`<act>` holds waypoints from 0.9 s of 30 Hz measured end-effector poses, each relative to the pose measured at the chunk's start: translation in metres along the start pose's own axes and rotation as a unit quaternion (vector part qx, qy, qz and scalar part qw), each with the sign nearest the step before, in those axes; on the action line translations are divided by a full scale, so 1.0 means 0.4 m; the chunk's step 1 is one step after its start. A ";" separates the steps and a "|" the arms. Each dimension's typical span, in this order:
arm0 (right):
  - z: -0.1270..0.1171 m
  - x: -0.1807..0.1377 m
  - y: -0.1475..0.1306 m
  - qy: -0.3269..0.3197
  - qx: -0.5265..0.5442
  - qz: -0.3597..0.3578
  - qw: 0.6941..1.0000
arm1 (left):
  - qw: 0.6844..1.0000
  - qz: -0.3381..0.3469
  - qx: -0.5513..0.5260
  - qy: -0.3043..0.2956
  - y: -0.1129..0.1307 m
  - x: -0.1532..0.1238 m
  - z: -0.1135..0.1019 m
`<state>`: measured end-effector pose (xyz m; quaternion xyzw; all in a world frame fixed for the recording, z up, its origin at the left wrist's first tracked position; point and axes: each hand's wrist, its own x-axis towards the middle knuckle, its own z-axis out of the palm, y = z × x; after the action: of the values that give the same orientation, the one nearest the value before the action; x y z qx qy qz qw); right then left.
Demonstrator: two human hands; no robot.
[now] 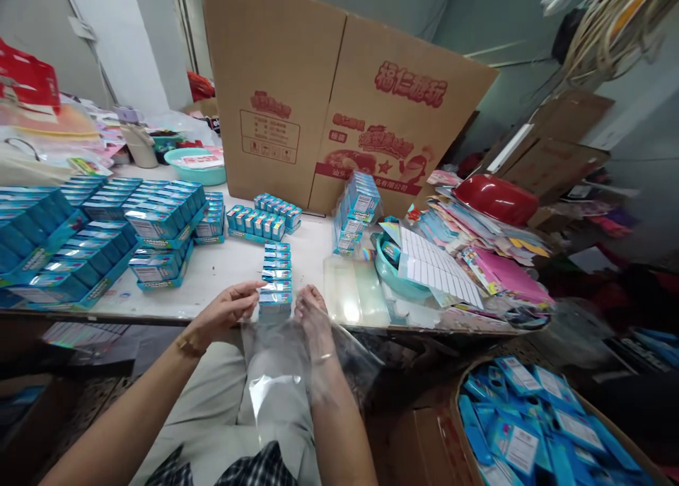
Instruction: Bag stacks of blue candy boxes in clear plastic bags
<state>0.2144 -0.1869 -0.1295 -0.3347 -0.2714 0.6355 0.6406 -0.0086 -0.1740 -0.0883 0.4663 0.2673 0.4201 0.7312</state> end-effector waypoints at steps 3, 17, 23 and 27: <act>0.003 0.026 0.044 0.018 -0.036 0.001 0.999 | 0.989 0.056 0.044 0.127 -0.067 0.048 -0.020; -0.046 -0.169 0.212 0.079 -0.124 -0.078 0.986 | 0.982 -0.022 0.105 0.155 -0.244 -0.122 -0.020; -0.025 -0.150 0.215 0.090 -0.113 -0.113 0.983 | 0.971 0.027 0.080 0.222 -0.271 -0.098 -0.009; -0.015 -0.122 0.200 0.078 -0.096 -0.083 0.989 | 0.971 0.006 0.061 0.232 -0.262 -0.072 -0.007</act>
<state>0.1664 -0.2387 -0.1913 -0.4198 -0.3074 0.5227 0.6754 0.0128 -0.2198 -0.1846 0.4011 0.4520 0.5038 0.6172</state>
